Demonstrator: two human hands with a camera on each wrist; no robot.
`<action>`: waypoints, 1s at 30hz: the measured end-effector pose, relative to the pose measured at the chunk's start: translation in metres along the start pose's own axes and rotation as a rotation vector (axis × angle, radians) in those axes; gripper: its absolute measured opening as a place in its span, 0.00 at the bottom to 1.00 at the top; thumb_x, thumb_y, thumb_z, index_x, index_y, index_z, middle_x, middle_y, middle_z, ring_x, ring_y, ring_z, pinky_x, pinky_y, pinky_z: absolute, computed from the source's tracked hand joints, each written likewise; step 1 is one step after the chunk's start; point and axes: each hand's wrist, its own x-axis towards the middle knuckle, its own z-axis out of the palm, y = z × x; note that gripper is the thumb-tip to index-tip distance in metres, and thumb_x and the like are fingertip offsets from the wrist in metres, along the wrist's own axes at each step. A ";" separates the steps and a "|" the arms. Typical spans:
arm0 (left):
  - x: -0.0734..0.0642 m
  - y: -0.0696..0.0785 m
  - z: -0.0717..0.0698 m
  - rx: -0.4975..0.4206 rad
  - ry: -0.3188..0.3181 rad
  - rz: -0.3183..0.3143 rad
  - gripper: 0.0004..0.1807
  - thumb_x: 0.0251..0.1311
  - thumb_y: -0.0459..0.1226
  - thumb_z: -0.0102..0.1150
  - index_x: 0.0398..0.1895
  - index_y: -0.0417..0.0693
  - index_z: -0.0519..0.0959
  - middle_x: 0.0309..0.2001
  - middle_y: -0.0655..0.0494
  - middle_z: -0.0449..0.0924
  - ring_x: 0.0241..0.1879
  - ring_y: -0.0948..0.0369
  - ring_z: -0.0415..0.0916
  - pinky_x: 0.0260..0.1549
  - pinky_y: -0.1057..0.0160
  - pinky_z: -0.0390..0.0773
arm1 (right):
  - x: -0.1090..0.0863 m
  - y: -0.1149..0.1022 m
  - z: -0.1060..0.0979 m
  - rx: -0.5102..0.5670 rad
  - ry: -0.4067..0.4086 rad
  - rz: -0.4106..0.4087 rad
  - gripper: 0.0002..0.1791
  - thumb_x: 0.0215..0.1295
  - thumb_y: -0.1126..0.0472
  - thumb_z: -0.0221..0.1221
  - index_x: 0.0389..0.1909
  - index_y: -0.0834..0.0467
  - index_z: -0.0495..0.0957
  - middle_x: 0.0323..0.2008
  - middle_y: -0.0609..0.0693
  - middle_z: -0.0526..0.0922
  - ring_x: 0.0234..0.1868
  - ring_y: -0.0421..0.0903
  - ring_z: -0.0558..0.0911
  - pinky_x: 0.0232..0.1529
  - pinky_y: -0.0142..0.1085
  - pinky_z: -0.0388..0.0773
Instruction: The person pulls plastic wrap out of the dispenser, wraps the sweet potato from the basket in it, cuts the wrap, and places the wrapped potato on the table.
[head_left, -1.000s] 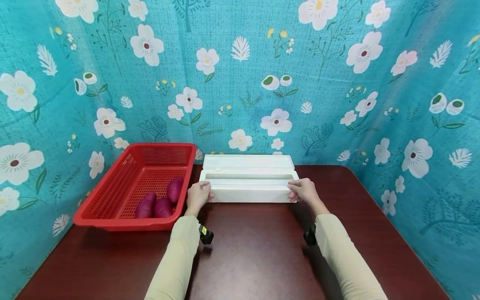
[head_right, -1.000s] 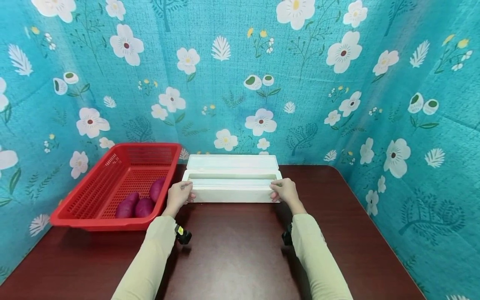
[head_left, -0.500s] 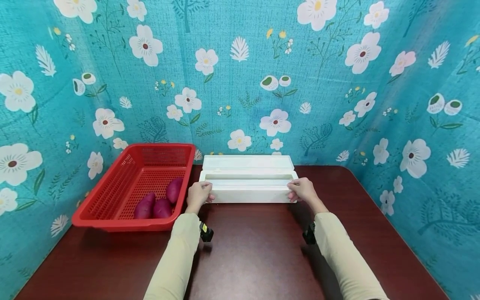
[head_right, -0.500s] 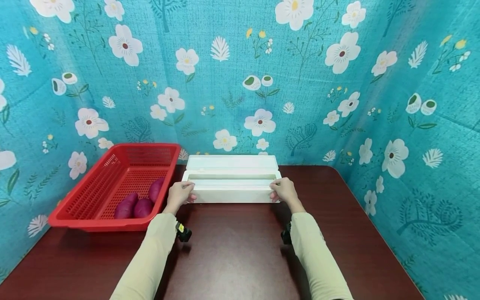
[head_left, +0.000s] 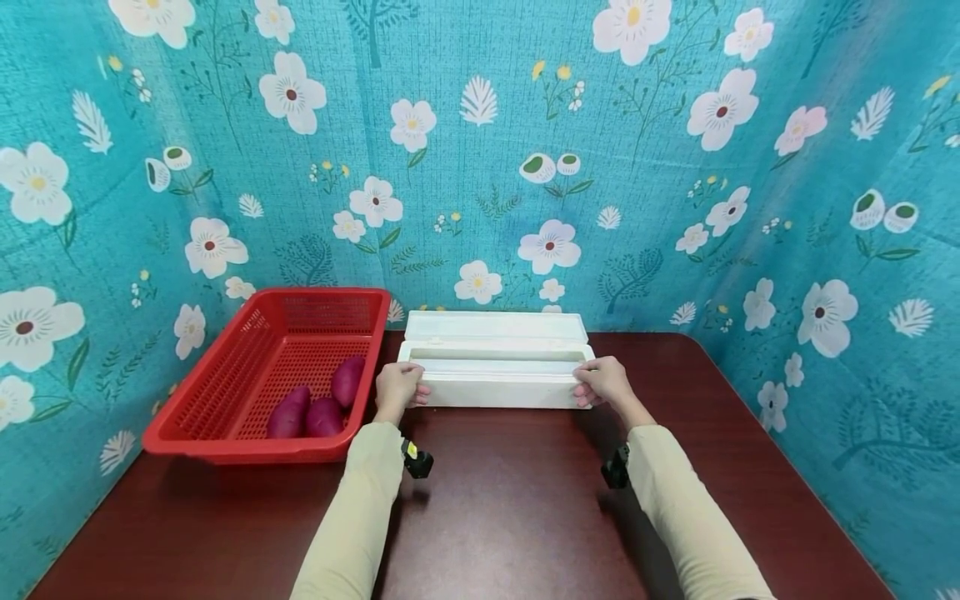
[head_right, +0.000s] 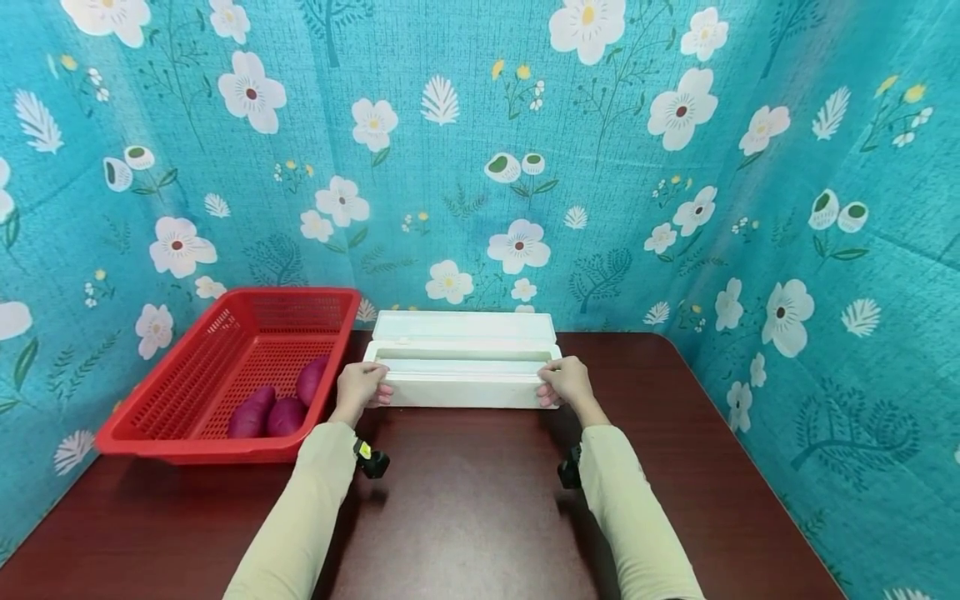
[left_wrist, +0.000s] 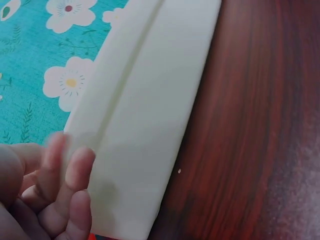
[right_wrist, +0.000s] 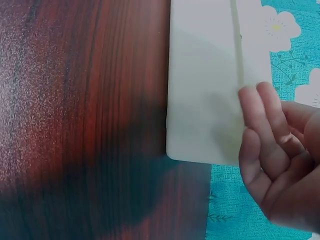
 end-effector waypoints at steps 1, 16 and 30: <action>0.000 0.000 0.000 -0.007 0.006 -0.006 0.12 0.58 0.36 0.50 0.41 0.41 0.79 0.15 0.50 0.77 0.13 0.59 0.76 0.14 0.65 0.75 | 0.000 0.000 0.000 -0.005 -0.003 -0.004 0.12 0.62 0.66 0.51 0.40 0.72 0.73 0.16 0.54 0.79 0.14 0.46 0.79 0.23 0.42 0.77; -0.002 0.004 0.006 -0.006 0.087 -0.004 0.12 0.58 0.34 0.47 0.39 0.41 0.80 0.09 0.53 0.72 0.08 0.64 0.72 0.10 0.69 0.70 | 0.002 -0.002 0.002 -0.014 0.029 0.023 0.12 0.63 0.66 0.51 0.41 0.72 0.72 0.17 0.55 0.80 0.09 0.41 0.75 0.14 0.32 0.70; -0.001 0.012 0.001 0.052 0.118 0.038 0.11 0.63 0.39 0.48 0.39 0.43 0.79 0.27 0.52 0.81 0.14 0.62 0.76 0.23 0.61 0.70 | 0.001 -0.011 -0.001 -0.002 0.084 -0.012 0.15 0.64 0.64 0.50 0.46 0.71 0.72 0.23 0.56 0.81 0.11 0.43 0.77 0.11 0.30 0.64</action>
